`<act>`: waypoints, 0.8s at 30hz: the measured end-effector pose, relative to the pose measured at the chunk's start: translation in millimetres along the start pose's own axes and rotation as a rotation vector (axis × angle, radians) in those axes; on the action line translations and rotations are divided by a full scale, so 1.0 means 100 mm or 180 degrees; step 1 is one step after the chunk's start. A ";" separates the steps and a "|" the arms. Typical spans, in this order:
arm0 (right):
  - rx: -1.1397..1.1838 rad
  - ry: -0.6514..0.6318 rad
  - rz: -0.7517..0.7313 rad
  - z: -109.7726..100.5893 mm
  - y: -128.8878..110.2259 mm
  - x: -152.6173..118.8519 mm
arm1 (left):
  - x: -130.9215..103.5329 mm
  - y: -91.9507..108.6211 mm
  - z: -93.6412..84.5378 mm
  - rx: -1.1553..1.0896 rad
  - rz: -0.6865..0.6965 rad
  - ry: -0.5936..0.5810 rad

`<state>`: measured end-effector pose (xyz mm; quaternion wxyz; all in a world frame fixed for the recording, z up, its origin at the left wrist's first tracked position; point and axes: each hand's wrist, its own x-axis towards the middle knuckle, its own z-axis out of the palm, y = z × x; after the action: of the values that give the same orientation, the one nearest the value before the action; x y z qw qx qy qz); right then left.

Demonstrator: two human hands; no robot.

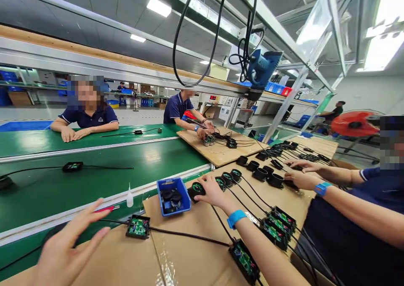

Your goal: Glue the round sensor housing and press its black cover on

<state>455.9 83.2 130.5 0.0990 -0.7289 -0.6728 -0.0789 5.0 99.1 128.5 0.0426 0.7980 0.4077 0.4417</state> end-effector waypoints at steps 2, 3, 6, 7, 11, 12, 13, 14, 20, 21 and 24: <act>0.0022 0.0004 -0.0014 0.09 -0.01 0.04 | 0.03 0.38 0.24 -0.0343 0.0153 -0.0239; 0.0043 0.0039 -0.0009 0.11 -0.02 0.04 | 0.04 0.54 0.36 -0.0534 0.0091 -0.0429; 0.0163 0.0246 -0.0013 0.06 -0.02 -0.07 | 0.10 0.90 0.75 -0.1354 -0.0259 -0.0998; 0.0226 0.0330 -0.0044 0.01 -0.02 -0.14 | 0.14 1.01 0.88 -0.1706 -0.0470 -0.1208; 0.0546 0.0595 -0.0366 -0.26 -0.15 -0.44 | 0.41 1.46 1.36 -0.2991 -0.1880 -0.1689; 0.0626 0.0623 -0.0466 -0.32 -0.21 -0.52 | 0.47 1.57 1.44 -0.3348 -0.2209 -0.1765; 0.0703 0.0634 -0.0558 -0.38 -0.27 -0.61 | 0.52 1.68 1.50 -0.3509 -0.2313 -0.1782; 0.0773 0.0638 -0.0632 -0.43 -0.33 -0.70 | 0.55 1.78 1.54 -0.3627 -0.2398 -0.1786; 0.1104 0.0057 -0.0533 -0.41 -0.35 -1.61 | 0.39 1.87 1.31 -0.3705 -0.2688 -0.1499; 0.1105 -0.0153 -0.0426 -0.32 -0.33 -1.81 | 0.33 1.83 1.23 -0.3681 -0.2766 -0.1438; 0.1174 -0.0461 -0.0201 0.05 -0.35 -2.35 | 0.18 1.67 0.97 -0.3592 -0.3001 -0.1276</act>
<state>401.2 -139.9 68.8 0.1797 -0.6807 -0.7038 0.0954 183.8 28.6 153.2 0.7014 0.4616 0.4022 0.3649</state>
